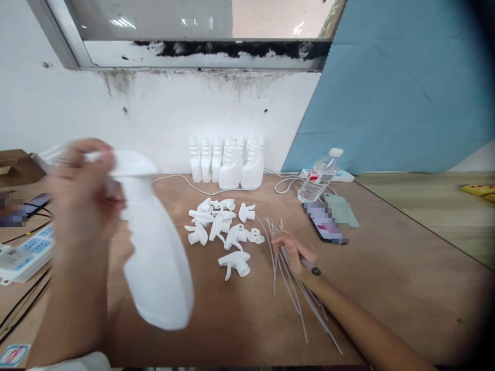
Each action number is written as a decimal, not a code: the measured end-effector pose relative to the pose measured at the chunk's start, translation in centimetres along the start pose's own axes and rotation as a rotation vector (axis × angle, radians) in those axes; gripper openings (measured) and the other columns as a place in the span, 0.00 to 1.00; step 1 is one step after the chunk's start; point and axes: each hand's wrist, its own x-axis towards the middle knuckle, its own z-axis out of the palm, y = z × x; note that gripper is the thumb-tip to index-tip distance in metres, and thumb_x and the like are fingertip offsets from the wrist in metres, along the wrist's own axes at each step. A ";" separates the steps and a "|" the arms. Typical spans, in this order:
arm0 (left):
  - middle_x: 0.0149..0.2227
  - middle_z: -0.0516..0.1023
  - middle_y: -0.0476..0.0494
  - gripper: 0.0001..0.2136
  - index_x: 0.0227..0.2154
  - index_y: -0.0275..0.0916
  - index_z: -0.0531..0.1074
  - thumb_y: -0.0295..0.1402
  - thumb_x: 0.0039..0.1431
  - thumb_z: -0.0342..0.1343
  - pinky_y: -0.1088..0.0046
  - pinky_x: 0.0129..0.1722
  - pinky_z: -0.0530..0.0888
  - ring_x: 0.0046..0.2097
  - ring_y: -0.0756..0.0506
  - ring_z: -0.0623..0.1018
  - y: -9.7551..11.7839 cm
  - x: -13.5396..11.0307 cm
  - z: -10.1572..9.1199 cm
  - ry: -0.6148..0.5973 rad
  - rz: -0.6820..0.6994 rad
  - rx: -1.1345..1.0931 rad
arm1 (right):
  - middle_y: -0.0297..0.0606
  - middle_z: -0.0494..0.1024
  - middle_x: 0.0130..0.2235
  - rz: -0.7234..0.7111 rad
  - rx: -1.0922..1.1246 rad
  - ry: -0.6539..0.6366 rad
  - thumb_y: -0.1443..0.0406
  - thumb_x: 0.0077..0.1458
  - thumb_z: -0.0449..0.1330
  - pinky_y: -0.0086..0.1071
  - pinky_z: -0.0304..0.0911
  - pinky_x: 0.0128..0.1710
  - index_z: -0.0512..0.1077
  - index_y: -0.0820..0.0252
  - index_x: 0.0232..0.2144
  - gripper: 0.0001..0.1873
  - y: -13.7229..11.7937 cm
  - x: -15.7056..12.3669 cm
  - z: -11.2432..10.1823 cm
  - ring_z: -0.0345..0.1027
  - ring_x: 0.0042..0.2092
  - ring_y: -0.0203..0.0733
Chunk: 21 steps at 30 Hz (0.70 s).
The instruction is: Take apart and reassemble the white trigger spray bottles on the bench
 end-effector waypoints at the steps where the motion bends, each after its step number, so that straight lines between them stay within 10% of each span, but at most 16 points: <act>1: 0.14 0.60 0.61 0.04 0.31 0.35 0.67 0.22 0.56 0.50 0.90 0.13 0.57 0.12 0.59 0.58 -0.8 -1.0 1.3 -0.124 -0.110 -0.073 | 0.34 0.69 0.21 -0.025 -0.046 -0.020 0.61 0.63 0.48 0.41 0.67 0.36 0.73 0.55 0.32 0.15 0.0 -0.1 -0.1 0.67 0.26 0.41; 8: 0.14 0.59 0.60 0.13 0.34 0.41 0.62 0.40 0.53 0.61 0.86 0.13 0.52 0.15 0.57 0.55 -7.6 -9.4 6.8 -0.526 -0.849 -0.330 | 0.38 0.77 0.27 -0.134 -0.213 -0.180 0.58 0.61 0.48 0.39 0.69 0.34 0.75 0.53 0.33 0.17 0.7 -0.9 -0.6 0.72 0.30 0.44; 21: 0.15 0.63 0.59 0.18 0.36 0.41 0.58 0.49 0.56 0.56 0.83 0.15 0.57 0.15 0.55 0.59 -12.2 -17.2 6.8 -0.680 -0.915 -0.284 | 0.38 0.73 0.20 -0.128 -0.002 -0.462 0.45 0.54 0.54 0.34 0.65 0.26 0.74 0.57 0.25 0.24 -1.5 -0.1 0.5 0.66 0.22 0.41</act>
